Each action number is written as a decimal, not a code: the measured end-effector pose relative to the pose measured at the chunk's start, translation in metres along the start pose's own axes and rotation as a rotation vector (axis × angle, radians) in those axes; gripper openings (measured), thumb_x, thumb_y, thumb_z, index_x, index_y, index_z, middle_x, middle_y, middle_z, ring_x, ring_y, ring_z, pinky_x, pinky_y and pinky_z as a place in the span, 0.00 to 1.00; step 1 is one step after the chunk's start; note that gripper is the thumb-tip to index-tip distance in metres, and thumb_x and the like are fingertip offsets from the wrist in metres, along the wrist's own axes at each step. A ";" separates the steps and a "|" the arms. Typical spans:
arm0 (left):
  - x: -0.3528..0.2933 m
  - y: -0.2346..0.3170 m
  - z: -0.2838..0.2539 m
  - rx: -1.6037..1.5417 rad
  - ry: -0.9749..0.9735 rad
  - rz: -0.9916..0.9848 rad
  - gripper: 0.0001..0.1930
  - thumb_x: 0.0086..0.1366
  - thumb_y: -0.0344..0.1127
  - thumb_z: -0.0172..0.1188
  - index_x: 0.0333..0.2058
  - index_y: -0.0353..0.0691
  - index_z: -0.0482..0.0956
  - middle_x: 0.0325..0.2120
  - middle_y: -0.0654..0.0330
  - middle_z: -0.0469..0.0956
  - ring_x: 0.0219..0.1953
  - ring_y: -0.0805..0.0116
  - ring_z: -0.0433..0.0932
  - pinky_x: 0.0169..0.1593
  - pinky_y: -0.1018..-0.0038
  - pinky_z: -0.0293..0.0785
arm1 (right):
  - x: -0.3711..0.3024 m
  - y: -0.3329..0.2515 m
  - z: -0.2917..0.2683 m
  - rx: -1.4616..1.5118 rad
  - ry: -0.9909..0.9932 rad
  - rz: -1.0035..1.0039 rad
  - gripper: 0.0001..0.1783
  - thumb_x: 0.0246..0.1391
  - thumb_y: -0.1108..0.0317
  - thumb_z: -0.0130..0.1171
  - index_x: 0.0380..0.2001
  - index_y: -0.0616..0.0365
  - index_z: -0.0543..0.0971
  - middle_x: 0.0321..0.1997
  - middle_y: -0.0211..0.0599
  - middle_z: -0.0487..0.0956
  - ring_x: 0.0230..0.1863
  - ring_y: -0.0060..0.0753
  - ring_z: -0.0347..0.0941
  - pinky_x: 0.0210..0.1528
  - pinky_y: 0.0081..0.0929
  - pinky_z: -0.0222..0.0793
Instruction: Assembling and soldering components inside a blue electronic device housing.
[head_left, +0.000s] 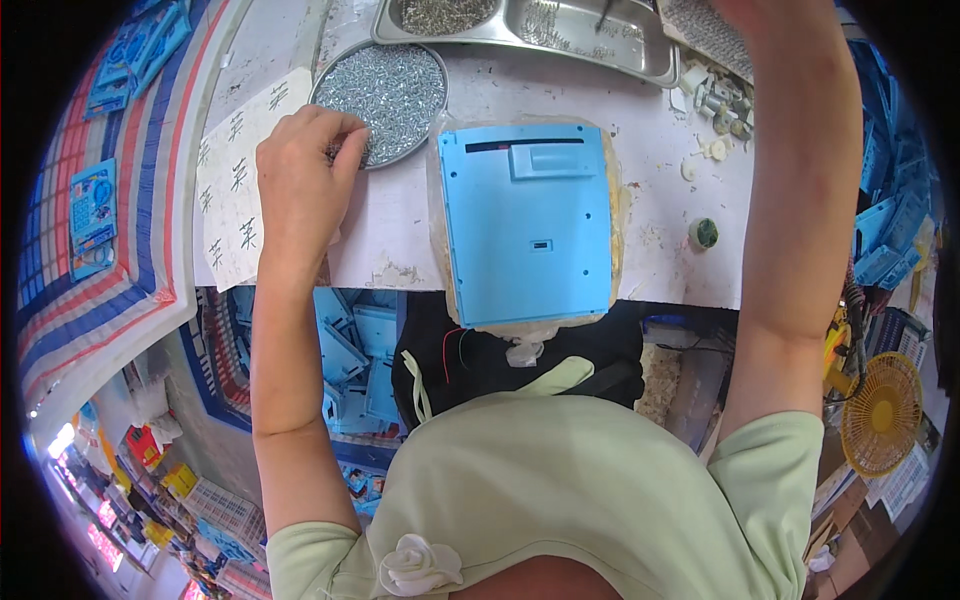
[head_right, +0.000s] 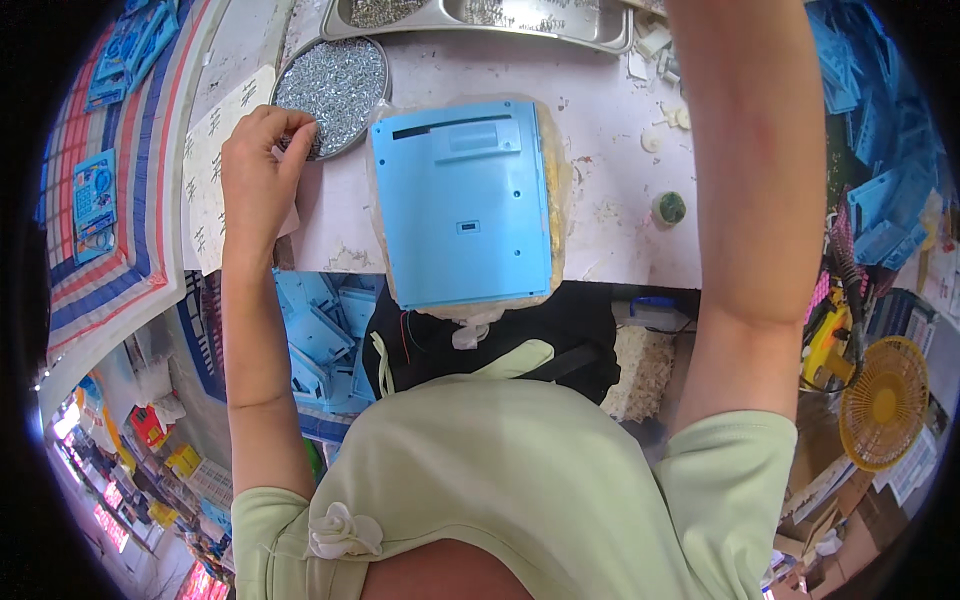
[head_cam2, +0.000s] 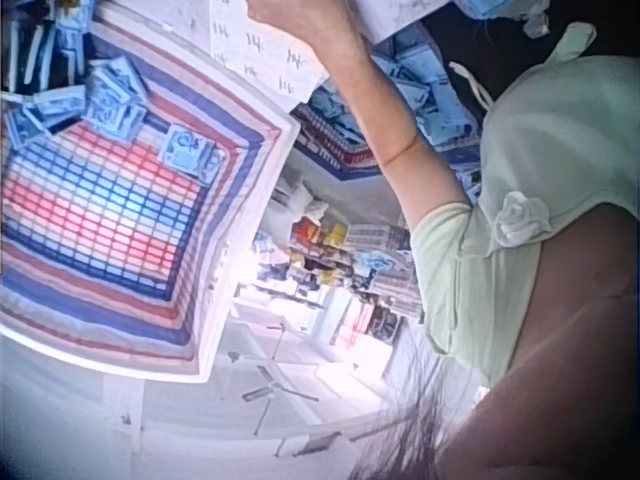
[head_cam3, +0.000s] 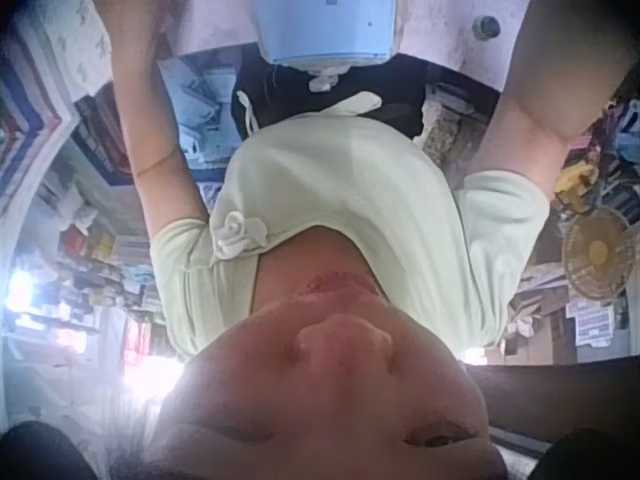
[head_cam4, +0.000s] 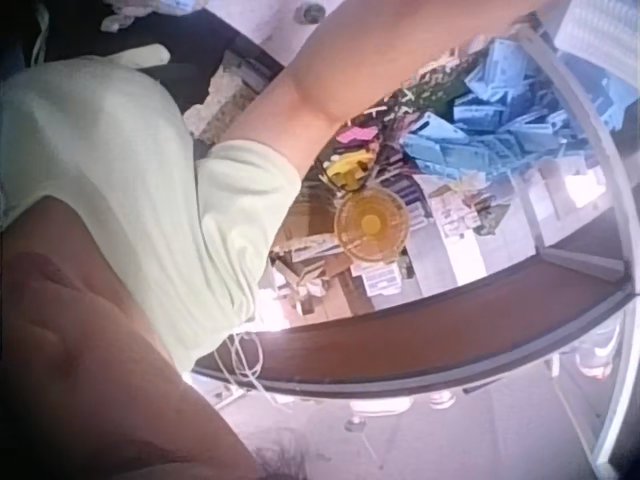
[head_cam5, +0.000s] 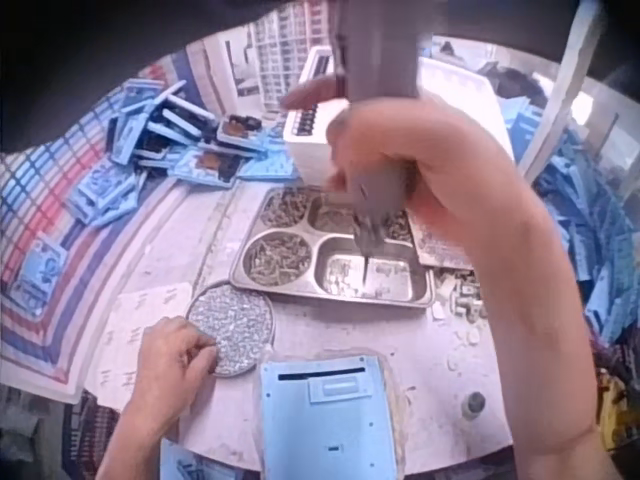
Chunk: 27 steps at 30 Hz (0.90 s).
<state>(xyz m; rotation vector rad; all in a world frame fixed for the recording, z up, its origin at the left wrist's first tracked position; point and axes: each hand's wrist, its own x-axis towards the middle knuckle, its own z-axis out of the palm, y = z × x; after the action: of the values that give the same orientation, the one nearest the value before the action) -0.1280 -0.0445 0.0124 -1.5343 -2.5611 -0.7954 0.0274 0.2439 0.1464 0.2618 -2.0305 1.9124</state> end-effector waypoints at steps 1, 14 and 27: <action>-0.001 -0.002 0.000 -0.014 0.043 -0.007 0.04 0.57 0.32 0.68 0.30 0.39 0.85 0.29 0.57 0.82 0.34 0.57 0.80 0.42 0.63 0.74 | -0.004 0.009 0.013 0.025 0.025 -0.034 0.31 0.51 0.68 0.66 0.60 0.63 0.74 0.39 0.41 0.81 0.42 0.34 0.78 0.48 0.33 0.76; -0.009 0.045 0.004 -0.498 0.008 -0.075 0.03 0.58 0.30 0.65 0.28 0.39 0.82 0.24 0.58 0.78 0.31 0.58 0.79 0.34 0.63 0.71 | -0.117 0.041 0.092 0.179 0.368 -0.042 0.21 0.54 0.74 0.65 0.50 0.69 0.75 0.23 0.31 0.75 0.20 0.18 0.69 0.26 0.20 0.67; -0.032 0.118 0.017 -0.397 -0.076 0.299 0.08 0.55 0.31 0.71 0.36 0.46 0.87 0.32 0.65 0.81 0.34 0.66 0.78 0.40 0.67 0.65 | -0.117 0.030 0.079 0.151 0.280 -0.133 0.22 0.60 0.67 0.59 0.55 0.61 0.71 0.20 0.27 0.69 0.20 0.20 0.63 0.26 0.25 0.66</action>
<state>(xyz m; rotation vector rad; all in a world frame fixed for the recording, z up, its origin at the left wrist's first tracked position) -0.0097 -0.0186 0.0358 -2.0279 -2.2283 -1.2780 0.1154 0.1565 0.0727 0.1513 -1.6526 1.9023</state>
